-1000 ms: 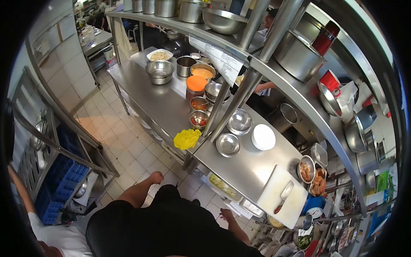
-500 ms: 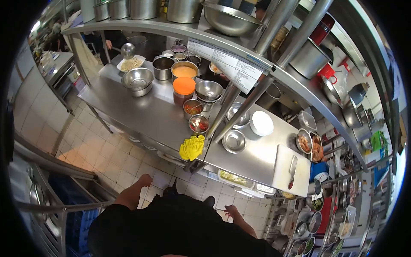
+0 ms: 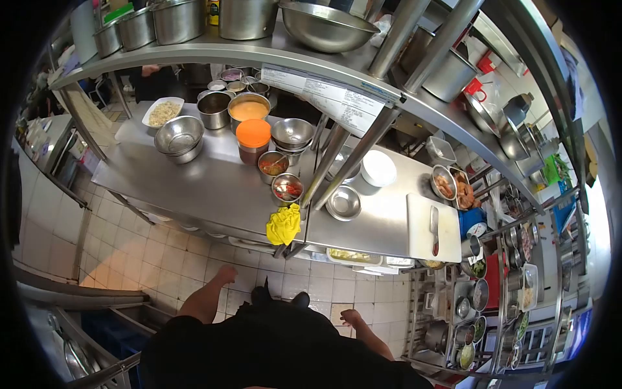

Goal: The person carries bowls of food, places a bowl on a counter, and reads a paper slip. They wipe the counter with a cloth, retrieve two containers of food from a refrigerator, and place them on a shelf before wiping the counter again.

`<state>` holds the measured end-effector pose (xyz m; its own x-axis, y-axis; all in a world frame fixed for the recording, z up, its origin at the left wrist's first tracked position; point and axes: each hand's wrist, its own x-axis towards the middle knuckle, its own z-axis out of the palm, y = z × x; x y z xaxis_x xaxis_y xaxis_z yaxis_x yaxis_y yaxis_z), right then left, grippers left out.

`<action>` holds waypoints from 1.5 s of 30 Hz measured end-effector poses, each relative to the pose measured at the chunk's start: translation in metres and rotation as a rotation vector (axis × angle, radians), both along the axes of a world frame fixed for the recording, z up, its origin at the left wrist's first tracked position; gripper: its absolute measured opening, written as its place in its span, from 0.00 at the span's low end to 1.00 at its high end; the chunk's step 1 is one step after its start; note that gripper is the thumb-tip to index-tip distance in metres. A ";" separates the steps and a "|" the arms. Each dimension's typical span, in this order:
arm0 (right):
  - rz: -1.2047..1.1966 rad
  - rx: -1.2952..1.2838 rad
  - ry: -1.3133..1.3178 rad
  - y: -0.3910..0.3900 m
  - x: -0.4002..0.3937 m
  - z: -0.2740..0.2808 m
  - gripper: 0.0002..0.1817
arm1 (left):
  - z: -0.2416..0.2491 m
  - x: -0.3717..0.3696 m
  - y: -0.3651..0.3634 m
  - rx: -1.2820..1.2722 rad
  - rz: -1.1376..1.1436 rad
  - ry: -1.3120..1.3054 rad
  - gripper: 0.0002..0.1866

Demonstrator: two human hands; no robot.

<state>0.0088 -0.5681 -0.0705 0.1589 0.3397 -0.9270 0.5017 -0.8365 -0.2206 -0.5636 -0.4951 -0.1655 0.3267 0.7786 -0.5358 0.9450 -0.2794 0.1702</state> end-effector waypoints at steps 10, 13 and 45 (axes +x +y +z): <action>-0.159 0.051 0.025 -0.006 0.022 -0.003 0.16 | 0.005 0.007 -0.027 0.121 -0.207 -0.044 0.07; 0.020 0.097 -0.006 0.012 0.019 0.008 0.16 | 0.007 -0.009 -0.038 -0.166 -0.108 0.052 0.07; 0.168 1.953 0.635 0.306 -0.237 0.481 0.14 | 0.568 0.040 0.255 0.870 0.350 -1.661 0.17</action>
